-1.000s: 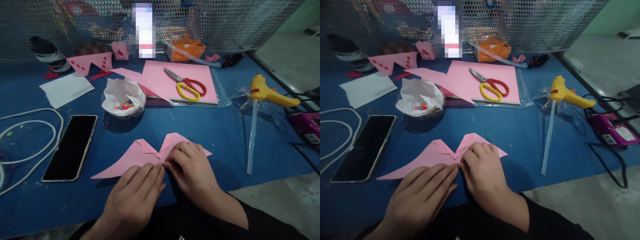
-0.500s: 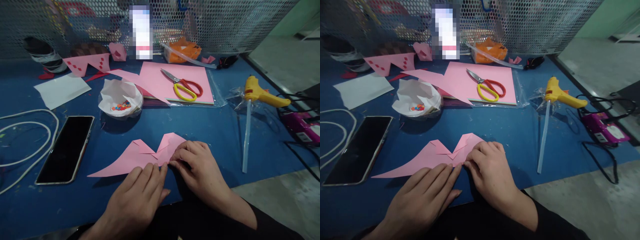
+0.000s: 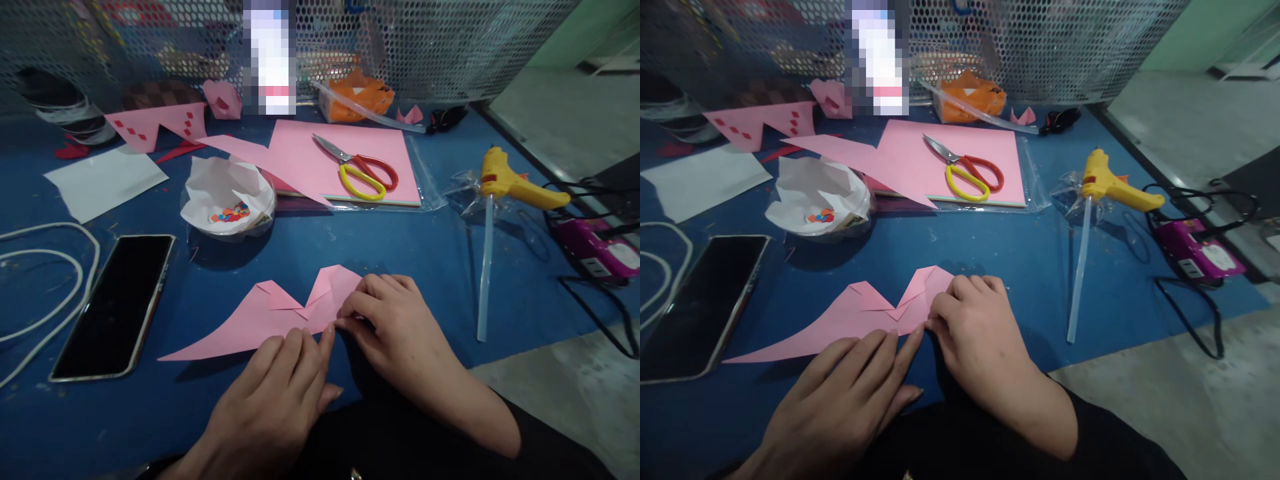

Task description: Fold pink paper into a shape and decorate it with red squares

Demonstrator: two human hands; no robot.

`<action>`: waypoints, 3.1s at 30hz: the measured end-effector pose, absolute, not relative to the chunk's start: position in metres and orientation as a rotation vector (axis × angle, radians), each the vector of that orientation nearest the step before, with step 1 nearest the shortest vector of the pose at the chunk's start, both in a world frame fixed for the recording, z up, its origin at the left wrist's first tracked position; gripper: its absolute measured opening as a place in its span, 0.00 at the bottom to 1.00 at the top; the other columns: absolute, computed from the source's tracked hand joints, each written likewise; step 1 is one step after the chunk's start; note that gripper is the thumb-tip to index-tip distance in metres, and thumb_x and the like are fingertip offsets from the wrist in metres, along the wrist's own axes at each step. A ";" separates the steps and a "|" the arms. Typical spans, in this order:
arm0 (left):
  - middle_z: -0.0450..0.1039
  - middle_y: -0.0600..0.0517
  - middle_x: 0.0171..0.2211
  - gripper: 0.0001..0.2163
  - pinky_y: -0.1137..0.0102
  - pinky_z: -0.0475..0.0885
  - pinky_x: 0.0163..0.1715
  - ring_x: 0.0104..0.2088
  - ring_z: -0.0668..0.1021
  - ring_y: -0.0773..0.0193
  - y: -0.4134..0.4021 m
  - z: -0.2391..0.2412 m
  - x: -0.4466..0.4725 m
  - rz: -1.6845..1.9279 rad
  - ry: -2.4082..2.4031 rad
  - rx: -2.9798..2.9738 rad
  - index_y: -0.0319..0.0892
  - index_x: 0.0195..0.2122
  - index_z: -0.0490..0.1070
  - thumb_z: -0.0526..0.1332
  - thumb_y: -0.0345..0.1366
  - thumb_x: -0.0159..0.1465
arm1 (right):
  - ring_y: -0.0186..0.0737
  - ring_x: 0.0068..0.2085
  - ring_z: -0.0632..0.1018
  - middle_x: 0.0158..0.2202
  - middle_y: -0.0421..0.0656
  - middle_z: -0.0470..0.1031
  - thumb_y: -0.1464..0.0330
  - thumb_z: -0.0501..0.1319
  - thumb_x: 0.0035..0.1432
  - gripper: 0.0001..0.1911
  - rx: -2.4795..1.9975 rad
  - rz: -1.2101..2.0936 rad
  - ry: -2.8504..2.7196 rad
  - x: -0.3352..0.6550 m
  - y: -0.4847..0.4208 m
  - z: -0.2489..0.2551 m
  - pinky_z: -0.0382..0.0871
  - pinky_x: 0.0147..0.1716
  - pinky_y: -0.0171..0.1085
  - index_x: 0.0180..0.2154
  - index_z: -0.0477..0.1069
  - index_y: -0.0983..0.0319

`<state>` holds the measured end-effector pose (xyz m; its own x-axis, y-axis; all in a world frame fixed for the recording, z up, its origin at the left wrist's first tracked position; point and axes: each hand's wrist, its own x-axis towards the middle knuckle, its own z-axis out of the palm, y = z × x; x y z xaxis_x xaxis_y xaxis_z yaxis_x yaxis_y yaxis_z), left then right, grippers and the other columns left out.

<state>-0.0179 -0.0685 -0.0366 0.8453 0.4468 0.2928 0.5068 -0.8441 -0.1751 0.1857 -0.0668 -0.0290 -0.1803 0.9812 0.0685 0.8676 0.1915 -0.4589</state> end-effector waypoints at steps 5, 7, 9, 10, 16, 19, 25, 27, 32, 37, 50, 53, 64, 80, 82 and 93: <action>0.80 0.44 0.40 0.19 0.60 0.65 0.46 0.43 0.77 0.53 -0.069 -0.037 -0.018 -0.354 -0.749 -2.800 0.31 0.56 0.72 0.57 0.39 0.71 | 0.40 0.36 0.73 0.32 0.39 0.73 0.70 0.64 0.61 0.04 -1.750 0.510 -2.056 0.200 -0.070 -0.031 0.57 0.40 0.43 0.32 0.74 0.58; 0.80 0.44 0.40 0.19 0.60 0.65 0.46 0.44 0.76 0.54 -0.069 -0.038 -0.018 -0.351 -0.754 -2.801 0.31 0.57 0.71 0.56 0.39 0.71 | 0.40 0.35 0.73 0.32 0.39 0.73 0.69 0.64 0.61 0.04 -1.761 0.531 -2.040 0.205 -0.070 -0.031 0.57 0.41 0.43 0.32 0.74 0.58; 0.80 0.44 0.40 0.19 0.61 0.65 0.45 0.44 0.76 0.54 -0.069 -0.039 -0.017 -0.363 -0.755 -2.800 0.30 0.56 0.71 0.56 0.39 0.71 | 0.41 0.36 0.73 0.31 0.39 0.73 0.70 0.64 0.61 0.04 -1.781 0.531 -2.048 0.206 -0.070 -0.030 0.57 0.41 0.43 0.32 0.74 0.58; 0.80 0.43 0.41 0.18 0.61 0.65 0.45 0.44 0.76 0.54 -0.069 -0.040 -0.016 -0.377 -0.749 -2.807 0.29 0.56 0.71 0.56 0.38 0.71 | 0.41 0.36 0.73 0.31 0.40 0.73 0.70 0.64 0.61 0.04 -1.789 0.525 -2.057 0.206 -0.069 -0.030 0.57 0.41 0.43 0.32 0.74 0.58; 0.79 0.43 0.44 0.19 0.60 0.62 0.44 0.42 0.74 0.54 -0.066 -0.043 -0.009 -0.385 -0.699 -2.876 0.27 0.55 0.71 0.51 0.38 0.73 | 0.42 0.35 0.73 0.31 0.40 0.73 0.70 0.64 0.60 0.05 -1.808 0.475 -2.082 0.203 -0.069 -0.029 0.58 0.40 0.43 0.31 0.74 0.60; 0.78 0.44 0.44 0.21 0.60 0.61 0.42 0.41 0.73 0.55 -0.063 -0.041 -0.006 -0.291 -0.716 -2.908 0.29 0.59 0.68 0.50 0.39 0.73 | 0.42 0.35 0.73 0.31 0.39 0.73 0.70 0.65 0.60 0.04 -1.797 0.481 -2.055 0.205 -0.070 -0.031 0.58 0.40 0.43 0.31 0.74 0.59; 0.79 0.47 0.45 0.20 0.61 0.61 0.46 0.42 0.73 0.56 -0.063 -0.040 -0.005 -0.306 -0.758 -2.905 0.32 0.58 0.69 0.50 0.40 0.73 | 0.40 0.36 0.73 0.31 0.37 0.73 0.70 0.66 0.60 0.05 -1.846 0.496 -1.954 0.222 -0.073 -0.032 0.58 0.42 0.43 0.30 0.74 0.57; 0.79 0.47 0.44 0.20 0.61 0.61 0.46 0.42 0.72 0.57 -0.063 -0.040 -0.004 -0.318 -0.755 -2.897 0.32 0.58 0.69 0.51 0.40 0.73 | 0.41 0.36 0.73 0.31 0.38 0.73 0.69 0.66 0.60 0.06 -1.875 0.479 -1.940 0.228 -0.074 -0.032 0.58 0.41 0.43 0.30 0.74 0.57; 0.79 0.48 0.43 0.20 0.61 0.62 0.45 0.42 0.72 0.57 -0.062 -0.041 -0.003 -0.359 -0.759 -2.885 0.32 0.58 0.70 0.51 0.40 0.73 | 0.42 0.35 0.73 0.31 0.38 0.72 0.68 0.66 0.60 0.06 -1.940 0.415 -1.963 0.237 -0.075 -0.031 0.59 0.39 0.43 0.29 0.73 0.57; 0.79 0.47 0.43 0.20 0.61 0.62 0.45 0.41 0.73 0.57 -0.062 -0.040 -0.004 -0.364 -0.765 -2.887 0.32 0.58 0.70 0.51 0.39 0.73 | 0.44 0.35 0.73 0.30 0.41 0.73 0.68 0.66 0.59 0.06 -2.007 0.284 -2.015 0.242 -0.076 -0.031 0.59 0.37 0.42 0.29 0.72 0.59; 0.80 0.47 0.43 0.20 0.61 0.62 0.46 0.43 0.74 0.56 -0.065 -0.036 0.000 -0.300 -0.755 -2.856 0.32 0.59 0.69 0.51 0.40 0.73 | 0.42 0.39 0.74 0.35 0.39 0.74 0.68 0.61 0.64 0.04 -1.862 0.512 -1.901 0.244 -0.084 -0.033 0.60 0.44 0.44 0.35 0.73 0.56; 0.80 0.47 0.43 0.21 0.61 0.62 0.47 0.44 0.74 0.57 -0.065 -0.033 0.000 -0.261 -0.752 -2.852 0.33 0.59 0.69 0.53 0.41 0.72 | 0.42 0.38 0.74 0.33 0.40 0.74 0.68 0.61 0.64 0.06 -1.895 0.423 -1.932 0.242 -0.083 -0.037 0.59 0.43 0.44 0.33 0.72 0.58; 0.79 0.48 0.41 0.20 0.61 0.62 0.47 0.43 0.74 0.56 -0.064 -0.033 0.002 -0.232 -0.755 -2.840 0.38 0.60 0.69 0.53 0.42 0.72 | 0.41 0.39 0.75 0.35 0.40 0.75 0.67 0.62 0.63 0.04 -1.809 0.450 -1.973 0.249 -0.083 -0.038 0.60 0.43 0.43 0.34 0.73 0.56; 0.76 0.46 0.40 0.23 0.59 0.61 0.47 0.39 0.72 0.55 -0.059 -0.033 0.012 -0.143 -0.722 -2.866 0.35 0.64 0.63 0.50 0.42 0.72 | 0.44 0.36 0.72 0.31 0.43 0.71 0.68 0.59 0.64 0.08 -1.966 0.270 -2.079 0.237 -0.077 -0.034 0.60 0.39 0.43 0.31 0.69 0.60; 0.76 0.46 0.39 0.23 0.59 0.62 0.47 0.39 0.72 0.55 -0.059 -0.032 0.012 -0.156 -0.727 -2.878 0.35 0.64 0.64 0.51 0.42 0.72 | 0.45 0.36 0.72 0.31 0.43 0.71 0.66 0.61 0.64 0.09 -1.998 0.258 -2.046 0.239 -0.077 -0.036 0.60 0.38 0.43 0.30 0.68 0.60; 0.77 0.45 0.39 0.23 0.58 0.60 0.50 0.40 0.73 0.54 -0.061 -0.029 0.015 -0.173 -0.760 -2.886 0.35 0.62 0.67 0.50 0.42 0.72 | 0.42 0.49 0.79 0.47 0.45 0.81 0.73 0.53 0.68 0.13 -1.527 -0.055 -2.136 0.222 -0.115 -0.048 0.66 0.52 0.44 0.52 0.68 0.62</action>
<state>0.0145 -0.0612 -0.0288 0.8647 0.4795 0.1497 0.4971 -0.8597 -0.1174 0.2216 -0.1150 -0.0480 -0.2381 0.8742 0.4232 0.8947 0.3670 -0.2547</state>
